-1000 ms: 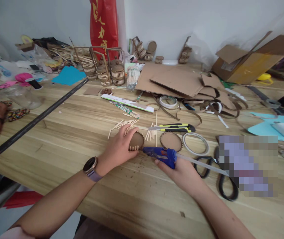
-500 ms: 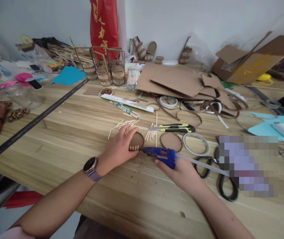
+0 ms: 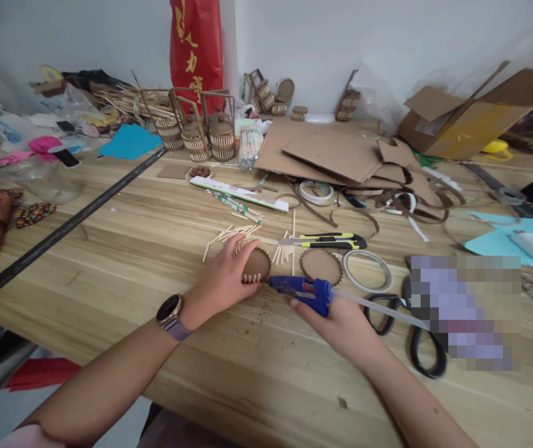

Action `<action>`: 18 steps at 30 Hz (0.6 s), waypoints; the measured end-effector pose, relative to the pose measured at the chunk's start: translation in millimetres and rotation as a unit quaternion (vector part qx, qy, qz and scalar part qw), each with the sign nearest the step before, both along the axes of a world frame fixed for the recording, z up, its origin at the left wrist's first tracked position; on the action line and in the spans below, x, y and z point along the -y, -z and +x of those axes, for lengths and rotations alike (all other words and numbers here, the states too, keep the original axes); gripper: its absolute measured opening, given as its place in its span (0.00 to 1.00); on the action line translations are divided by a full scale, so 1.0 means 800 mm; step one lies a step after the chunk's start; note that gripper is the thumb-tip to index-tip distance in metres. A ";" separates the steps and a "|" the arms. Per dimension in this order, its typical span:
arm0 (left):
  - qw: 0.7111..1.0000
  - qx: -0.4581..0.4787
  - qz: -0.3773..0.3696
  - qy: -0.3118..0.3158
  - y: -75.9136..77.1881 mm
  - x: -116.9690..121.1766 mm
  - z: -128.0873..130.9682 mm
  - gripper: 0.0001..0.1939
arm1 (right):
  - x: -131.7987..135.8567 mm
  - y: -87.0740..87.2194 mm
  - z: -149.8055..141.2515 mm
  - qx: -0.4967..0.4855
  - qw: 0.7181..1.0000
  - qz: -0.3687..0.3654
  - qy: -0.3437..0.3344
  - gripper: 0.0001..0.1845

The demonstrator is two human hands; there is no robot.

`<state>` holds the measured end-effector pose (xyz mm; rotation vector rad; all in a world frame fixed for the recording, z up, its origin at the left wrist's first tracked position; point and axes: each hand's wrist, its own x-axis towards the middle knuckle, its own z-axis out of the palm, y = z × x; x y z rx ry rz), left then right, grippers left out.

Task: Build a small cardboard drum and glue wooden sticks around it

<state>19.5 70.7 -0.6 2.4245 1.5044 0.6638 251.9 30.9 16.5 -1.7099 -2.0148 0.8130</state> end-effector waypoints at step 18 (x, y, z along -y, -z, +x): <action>1.000 0.001 0.003 0.001 0.000 0.000 -0.001 0.39 | 0.000 -0.001 -0.002 -0.018 1.000 0.018 -0.001 0.20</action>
